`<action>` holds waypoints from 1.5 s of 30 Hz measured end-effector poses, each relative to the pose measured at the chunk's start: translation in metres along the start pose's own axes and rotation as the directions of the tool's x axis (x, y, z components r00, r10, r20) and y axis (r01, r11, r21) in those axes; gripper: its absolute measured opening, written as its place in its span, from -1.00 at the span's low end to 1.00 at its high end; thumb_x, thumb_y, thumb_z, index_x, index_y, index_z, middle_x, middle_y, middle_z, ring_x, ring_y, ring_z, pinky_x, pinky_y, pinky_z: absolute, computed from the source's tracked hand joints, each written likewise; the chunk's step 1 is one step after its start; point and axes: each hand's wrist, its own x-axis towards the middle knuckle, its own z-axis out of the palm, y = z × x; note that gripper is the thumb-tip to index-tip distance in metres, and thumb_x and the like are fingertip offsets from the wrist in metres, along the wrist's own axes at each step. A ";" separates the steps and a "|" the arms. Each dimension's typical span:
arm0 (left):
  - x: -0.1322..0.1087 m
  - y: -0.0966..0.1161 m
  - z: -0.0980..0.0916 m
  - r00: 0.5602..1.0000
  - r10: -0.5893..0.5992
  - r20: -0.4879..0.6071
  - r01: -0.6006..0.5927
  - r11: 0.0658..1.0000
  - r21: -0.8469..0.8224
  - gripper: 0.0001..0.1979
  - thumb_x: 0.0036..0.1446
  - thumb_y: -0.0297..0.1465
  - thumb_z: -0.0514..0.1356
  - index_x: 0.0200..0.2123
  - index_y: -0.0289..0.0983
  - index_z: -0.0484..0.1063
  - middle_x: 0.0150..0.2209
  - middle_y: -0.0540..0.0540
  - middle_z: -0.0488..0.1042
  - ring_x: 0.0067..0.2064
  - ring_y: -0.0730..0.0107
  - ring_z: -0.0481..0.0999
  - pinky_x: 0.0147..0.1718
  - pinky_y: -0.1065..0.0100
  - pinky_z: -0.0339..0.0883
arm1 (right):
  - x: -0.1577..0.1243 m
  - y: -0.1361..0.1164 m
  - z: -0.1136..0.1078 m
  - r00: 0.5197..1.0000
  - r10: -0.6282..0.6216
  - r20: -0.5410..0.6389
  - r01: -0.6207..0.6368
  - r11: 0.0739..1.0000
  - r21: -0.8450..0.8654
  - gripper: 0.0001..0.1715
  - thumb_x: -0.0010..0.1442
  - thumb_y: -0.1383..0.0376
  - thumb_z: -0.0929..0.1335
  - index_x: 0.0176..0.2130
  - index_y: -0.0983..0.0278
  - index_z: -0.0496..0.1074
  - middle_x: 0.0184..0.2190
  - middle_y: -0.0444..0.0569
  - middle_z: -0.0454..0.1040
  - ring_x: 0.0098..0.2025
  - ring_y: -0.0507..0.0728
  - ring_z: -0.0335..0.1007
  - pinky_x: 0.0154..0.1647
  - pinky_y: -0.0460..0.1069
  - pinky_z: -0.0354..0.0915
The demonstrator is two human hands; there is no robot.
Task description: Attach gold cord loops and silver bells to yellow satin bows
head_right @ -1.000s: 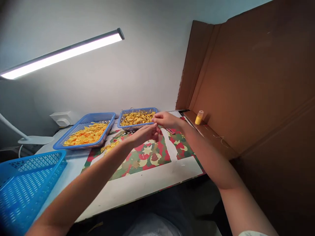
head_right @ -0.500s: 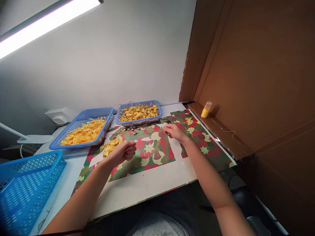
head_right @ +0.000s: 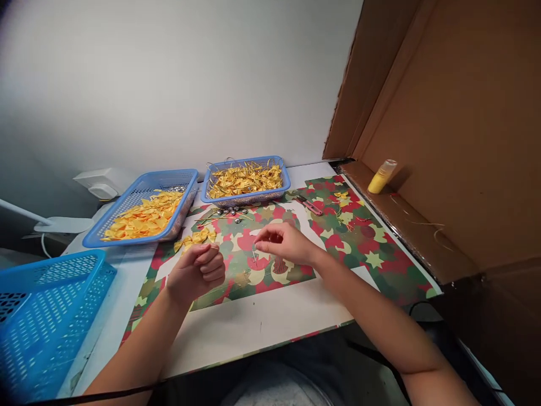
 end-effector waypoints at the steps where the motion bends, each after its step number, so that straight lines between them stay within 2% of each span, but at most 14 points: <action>1: -0.002 -0.001 0.001 0.999 0.028 0.018 -0.027 0.998 -0.058 -0.42 0.02 -0.27 0.23 -0.69 -0.26 -0.18 -0.71 0.15 -0.22 -0.66 0.60 -0.25 -0.70 0.47 -0.24 | -0.001 -0.004 0.003 1.000 -0.015 0.026 0.016 0.999 -0.043 -0.75 0.07 0.17 0.45 -0.30 0.30 0.51 -0.44 -0.11 0.40 -0.43 -0.01 0.22 -0.43 -0.09 0.16; 4: -0.004 -0.005 0.002 0.988 0.110 0.111 -0.082 0.971 -0.225 -0.47 0.07 -0.33 0.17 -0.70 -0.26 -0.16 -0.73 0.15 -0.23 -0.69 0.60 -0.28 -0.72 0.46 -0.30 | -0.002 -0.015 0.011 0.993 -0.099 0.070 0.108 0.986 -0.129 -0.74 0.03 0.22 0.48 -0.25 0.27 0.51 -0.39 -0.11 0.40 -0.38 0.00 0.22 -0.38 -0.09 0.18; 6: -0.004 -0.007 0.003 0.974 0.141 0.175 -0.089 0.957 -0.275 -0.48 0.09 -0.35 0.15 -0.71 -0.26 -0.15 -0.75 0.15 -0.24 -0.70 0.61 -0.30 -0.73 0.46 -0.32 | -0.001 -0.023 0.016 0.980 -0.164 0.112 0.179 0.973 -0.143 -0.73 0.01 0.24 0.50 -0.25 0.27 0.50 -0.37 -0.11 0.40 -0.36 0.01 0.22 -0.35 -0.08 0.19; 10: -0.002 -0.010 0.005 0.959 0.154 0.239 -0.078 0.951 -0.298 -0.47 0.11 -0.35 0.14 -0.73 -0.26 -0.14 -0.77 0.14 -0.25 -0.72 0.60 -0.29 -0.73 0.45 -0.36 | 0.005 -0.036 0.024 0.947 -0.269 0.178 0.293 0.948 -0.128 -0.82 0.09 0.25 0.45 -0.28 0.29 0.49 -0.40 -0.11 0.40 -0.35 0.02 0.23 -0.33 -0.07 0.21; 12: -0.002 -0.011 0.006 0.960 0.137 0.244 -0.064 0.957 -0.284 -0.45 0.10 -0.33 0.16 -0.74 -0.25 -0.15 -0.77 0.14 -0.26 -0.73 0.61 -0.28 -0.73 0.44 -0.37 | 0.007 -0.043 0.027 0.929 -0.317 0.193 0.339 0.936 -0.096 -0.92 0.16 0.31 0.38 -0.31 0.30 0.48 -0.41 -0.10 0.42 -0.35 0.02 0.25 -0.32 -0.07 0.22; 14: -0.003 -0.011 0.006 0.962 0.118 0.247 -0.049 0.962 -0.268 -0.43 0.10 -0.32 0.17 -0.74 -0.26 -0.17 -0.77 0.14 -0.26 -0.73 0.61 -0.27 -0.72 0.43 -0.38 | 0.010 -0.048 0.028 0.915 -0.346 0.206 0.369 0.925 -0.087 -0.91 0.17 0.39 0.33 -0.35 0.30 0.47 -0.43 -0.11 0.43 -0.37 0.00 0.25 -0.33 -0.08 0.22; 18: -0.003 -0.012 0.004 0.958 0.096 0.269 -0.028 0.968 -0.249 -0.43 0.14 -0.30 0.16 -0.74 -0.26 -0.14 -0.76 0.13 -0.24 -0.70 0.58 -0.26 -0.71 0.39 -0.38 | 0.014 -0.053 0.029 0.912 -0.339 0.231 0.373 0.920 -0.121 -0.86 0.09 0.48 0.31 -0.40 0.30 0.45 -0.49 -0.14 0.40 -0.42 -0.01 0.23 -0.36 -0.10 0.22; 26: -0.001 -0.012 0.003 0.954 0.055 0.293 0.022 0.967 -0.255 -0.44 0.15 -0.30 0.16 -0.72 -0.26 -0.13 -0.73 0.12 -0.23 -0.68 0.57 -0.25 -0.69 0.39 -0.36 | 0.017 -0.051 0.032 0.921 -0.324 0.216 0.358 0.922 -0.147 -0.84 0.05 0.50 0.32 -0.47 0.29 0.43 -0.54 -0.15 0.39 -0.45 -0.01 0.24 -0.41 -0.10 0.23; 30: 0.000 -0.013 0.004 0.967 0.025 0.255 0.036 0.972 -0.231 -0.42 0.12 -0.27 0.18 -0.73 -0.27 -0.15 -0.75 0.12 -0.22 -0.69 0.57 -0.24 -0.69 0.40 -0.34 | 0.016 -0.049 0.032 0.916 -0.347 0.202 0.381 0.910 -0.163 -0.84 0.06 0.50 0.32 -0.48 0.29 0.40 -0.56 -0.16 0.38 -0.47 -0.02 0.23 -0.44 -0.11 0.21; 36: 0.000 -0.014 0.003 0.989 -0.044 0.143 0.064 0.988 -0.138 -0.40 0.02 -0.20 0.21 -0.71 -0.27 -0.20 -0.74 0.12 -0.24 -0.71 0.60 -0.19 -0.71 0.46 -0.25 | 0.016 -0.047 0.031 0.907 -0.364 0.213 0.401 0.900 -0.169 -0.84 0.06 0.50 0.31 -0.49 0.28 0.36 -0.56 -0.17 0.36 -0.48 -0.02 0.22 -0.46 -0.11 0.19; 41: -0.001 -0.013 0.004 0.979 -0.024 0.202 0.052 0.990 -0.131 -0.41 0.08 -0.22 0.19 -0.73 -0.27 -0.15 -0.74 0.11 -0.19 -0.70 0.59 -0.17 -0.71 0.45 -0.22 | 0.016 -0.047 0.025 0.900 -0.379 0.217 0.421 0.883 -0.206 -0.83 0.05 0.51 0.30 -0.50 0.28 0.33 -0.56 -0.18 0.31 -0.48 -0.02 0.17 -0.46 -0.10 0.15; 45: -0.002 -0.012 0.006 0.986 -0.015 0.166 0.031 0.995 -0.096 -0.41 0.06 -0.23 0.21 -0.75 -0.27 -0.12 -0.75 0.12 -0.20 -0.71 0.60 -0.17 -0.71 0.46 -0.23 | 0.014 -0.050 0.016 0.909 -0.350 0.227 0.405 0.871 -0.277 -0.82 0.02 0.52 0.30 -0.50 0.27 0.32 -0.57 -0.19 0.27 -0.48 -0.02 0.12 -0.44 -0.09 0.12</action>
